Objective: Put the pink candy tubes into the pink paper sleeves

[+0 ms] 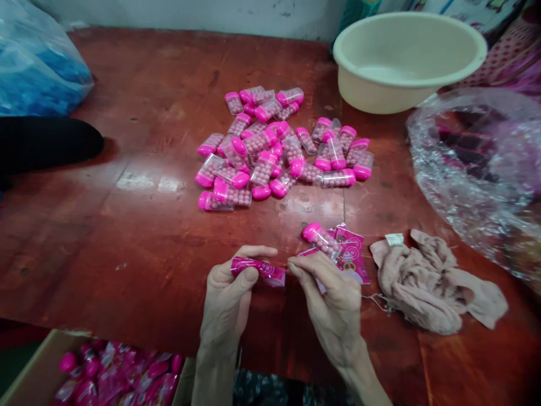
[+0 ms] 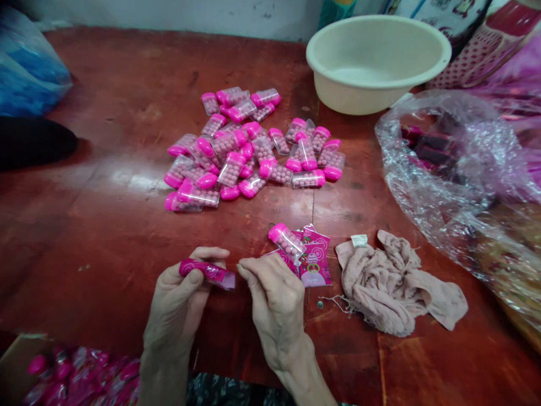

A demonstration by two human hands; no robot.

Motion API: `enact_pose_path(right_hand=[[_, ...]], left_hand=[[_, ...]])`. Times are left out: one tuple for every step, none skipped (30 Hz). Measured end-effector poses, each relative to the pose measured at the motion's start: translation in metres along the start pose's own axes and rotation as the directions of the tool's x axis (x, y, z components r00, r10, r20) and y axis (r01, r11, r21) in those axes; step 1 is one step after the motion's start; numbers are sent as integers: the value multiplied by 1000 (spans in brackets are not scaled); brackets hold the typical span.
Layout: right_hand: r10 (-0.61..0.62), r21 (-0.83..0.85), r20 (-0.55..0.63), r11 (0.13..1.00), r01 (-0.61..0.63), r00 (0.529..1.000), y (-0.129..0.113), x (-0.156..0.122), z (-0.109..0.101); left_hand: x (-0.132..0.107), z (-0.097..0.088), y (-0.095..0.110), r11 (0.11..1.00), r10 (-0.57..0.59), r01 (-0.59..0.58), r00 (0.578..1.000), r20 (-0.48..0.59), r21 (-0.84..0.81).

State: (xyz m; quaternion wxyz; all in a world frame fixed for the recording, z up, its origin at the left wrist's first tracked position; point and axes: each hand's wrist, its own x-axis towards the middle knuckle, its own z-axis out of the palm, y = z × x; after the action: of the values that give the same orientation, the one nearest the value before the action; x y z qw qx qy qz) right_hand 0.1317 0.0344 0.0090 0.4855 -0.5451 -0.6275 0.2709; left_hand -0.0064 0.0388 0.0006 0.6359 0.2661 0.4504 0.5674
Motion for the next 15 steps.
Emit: enact_pose_path(right_hand=[[34,37,17,999,-35,999,0,0,-2],[52,66,34,996,-54,998,-1,1,-4],[53,84,47,995,-57,998,-2,1,-5],[45,90,54,995,-50,998,-3,2,-6],[36,86,60,995,-41,998,-3,2,-7],[27,77,65,997,-32,998,-4,2,-7],[16,69,73,997,-21,997,-5,3,-6],[-2,72,85,997,-4,996,-6,3,-6],[-21,81,95,997,13,995,-7,3,-5],[-37,93,99,995,28,994,-8,3,-4],[-45,101,93,994,35,995,-8,3,-3],[-42,104,77,994,34,996,-8,3,-2],[-31,100,58,995,26,998,-9,3,-1],[-18,87,44,996,14,999,-9,3,0],[-11,70,38,998,8,999,-9,3,0]], left_hand=[[0,0,0,1000,-1,1,1000,-7,1],[0,0,0,1000,1,-1,1000,-11,2],[0,-1,0,1000,6,-6,1000,-12,5],[0,-1,0,1000,12,-12,1000,-8,10],[0,-2,0,1000,13,-13,1000,4,19],[0,-3,0,1000,11,-12,1000,25,29],[0,-4,-1,999,5,-7,999,52,41],[0,-4,-1,998,-3,-2,996,84,58],[0,-5,-1,997,-11,2,994,111,79],[0,-5,-2,995,-13,-1,992,129,103],[0,-5,-2,992,-7,-10,991,136,128],[0,-5,-2,988,10,-30,991,130,149],[0,-6,-2,985,34,-53,992,118,167],[0,-6,-2,981,64,-83,992,107,177],[0,-5,-2,976,102,-119,990,102,180]])
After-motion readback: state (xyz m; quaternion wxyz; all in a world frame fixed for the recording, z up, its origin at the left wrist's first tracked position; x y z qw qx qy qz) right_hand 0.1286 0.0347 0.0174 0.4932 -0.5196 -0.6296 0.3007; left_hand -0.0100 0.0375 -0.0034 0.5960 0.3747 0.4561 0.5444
